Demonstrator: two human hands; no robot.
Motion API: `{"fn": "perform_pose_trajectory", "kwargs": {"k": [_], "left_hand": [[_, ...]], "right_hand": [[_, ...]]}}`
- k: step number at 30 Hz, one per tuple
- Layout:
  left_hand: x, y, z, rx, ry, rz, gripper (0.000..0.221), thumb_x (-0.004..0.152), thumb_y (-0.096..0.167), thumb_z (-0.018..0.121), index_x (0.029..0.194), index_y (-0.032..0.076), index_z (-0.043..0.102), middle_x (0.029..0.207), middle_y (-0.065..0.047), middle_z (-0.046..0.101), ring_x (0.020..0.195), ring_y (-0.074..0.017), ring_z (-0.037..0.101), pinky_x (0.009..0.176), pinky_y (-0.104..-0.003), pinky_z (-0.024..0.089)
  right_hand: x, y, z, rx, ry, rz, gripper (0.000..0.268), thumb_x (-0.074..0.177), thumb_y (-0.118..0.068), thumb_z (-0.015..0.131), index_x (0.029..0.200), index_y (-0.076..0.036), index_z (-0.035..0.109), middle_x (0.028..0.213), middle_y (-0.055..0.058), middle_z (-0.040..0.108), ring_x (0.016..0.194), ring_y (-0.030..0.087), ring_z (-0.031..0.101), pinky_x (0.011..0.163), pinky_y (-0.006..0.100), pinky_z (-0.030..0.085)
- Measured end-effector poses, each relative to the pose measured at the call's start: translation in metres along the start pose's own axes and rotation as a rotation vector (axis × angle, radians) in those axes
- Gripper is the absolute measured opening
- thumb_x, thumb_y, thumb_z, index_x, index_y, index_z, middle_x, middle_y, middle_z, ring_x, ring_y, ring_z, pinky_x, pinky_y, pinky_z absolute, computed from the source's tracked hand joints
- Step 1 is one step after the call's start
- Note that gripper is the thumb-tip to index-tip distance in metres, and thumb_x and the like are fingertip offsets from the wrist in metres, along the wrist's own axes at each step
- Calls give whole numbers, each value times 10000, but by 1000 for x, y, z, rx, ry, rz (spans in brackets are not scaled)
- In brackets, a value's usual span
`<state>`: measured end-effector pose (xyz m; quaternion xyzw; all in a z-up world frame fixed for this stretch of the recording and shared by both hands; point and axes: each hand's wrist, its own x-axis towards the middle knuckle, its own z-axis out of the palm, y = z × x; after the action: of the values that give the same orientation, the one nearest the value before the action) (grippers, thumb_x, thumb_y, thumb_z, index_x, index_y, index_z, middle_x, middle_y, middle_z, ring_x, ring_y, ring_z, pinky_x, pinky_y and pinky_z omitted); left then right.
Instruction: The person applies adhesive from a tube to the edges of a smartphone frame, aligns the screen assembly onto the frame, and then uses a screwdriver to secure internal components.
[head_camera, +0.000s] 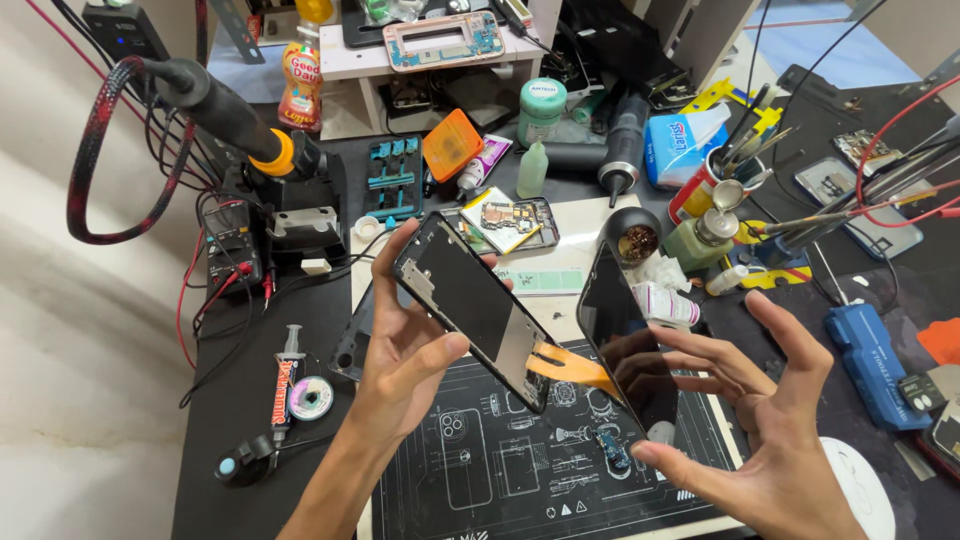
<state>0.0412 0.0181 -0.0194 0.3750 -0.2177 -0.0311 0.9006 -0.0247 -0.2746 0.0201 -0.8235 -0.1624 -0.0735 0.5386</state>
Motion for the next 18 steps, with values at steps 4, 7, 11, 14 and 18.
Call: {"fn": "perform_pose_trajectory", "kwargs": {"k": [4, 7, 11, 14, 18], "left_hand": [[1, 1, -1, 9, -12, 16, 963, 867, -40, 698, 1616, 249, 167, 1488, -236, 508, 1373, -370, 561, 1184, -562, 478], [1, 2, -1, 27, -18, 34, 960, 872, -39, 698, 1623, 244, 171, 1487, -237, 513, 1374, -372, 564, 1187, -566, 480], [0, 3, -2, -4, -9, 7, 983, 852, -12, 718, 1617, 255, 160, 1480, -240, 514, 1359, -375, 572, 1166, -577, 488], [1, 4, 0, -1, -7, -7, 993, 843, 12, 729, 1616, 258, 158, 1479, -247, 519, 1354, -380, 581, 1174, -576, 490], [1, 4, 1, 33, -20, 7, 980, 854, 6, 732, 1622, 245, 172, 1490, -246, 519, 1361, -383, 579, 1191, -569, 484]], "right_hand": [[0, 3, 0, -51, -6, 6, 1265, 667, -124, 903, 1568, -106, 14, 1408, 282, 579, 1266, 321, 636, 1047, 471, 514], [1, 4, 0, -48, -5, -12, 1281, 656, -146, 912, 1563, -103, 10, 1399, 283, 577, 1259, 329, 635, 1031, 471, 527], [0, 2, -1, -64, -7, -10, 1273, 671, -148, 904, 1568, -81, 2, 1391, 263, 596, 1282, 319, 627, 1056, 461, 512], [-1, 1, -2, -99, -10, -1, 1324, 656, -174, 922, 1596, -67, -5, 1426, 226, 585, 1251, 292, 642, 1036, 431, 529], [-1, 1, -1, -101, -26, -9, 1331, 649, -193, 928, 1597, -55, 4, 1454, 198, 558, 1240, 276, 641, 1014, 417, 506]]}}
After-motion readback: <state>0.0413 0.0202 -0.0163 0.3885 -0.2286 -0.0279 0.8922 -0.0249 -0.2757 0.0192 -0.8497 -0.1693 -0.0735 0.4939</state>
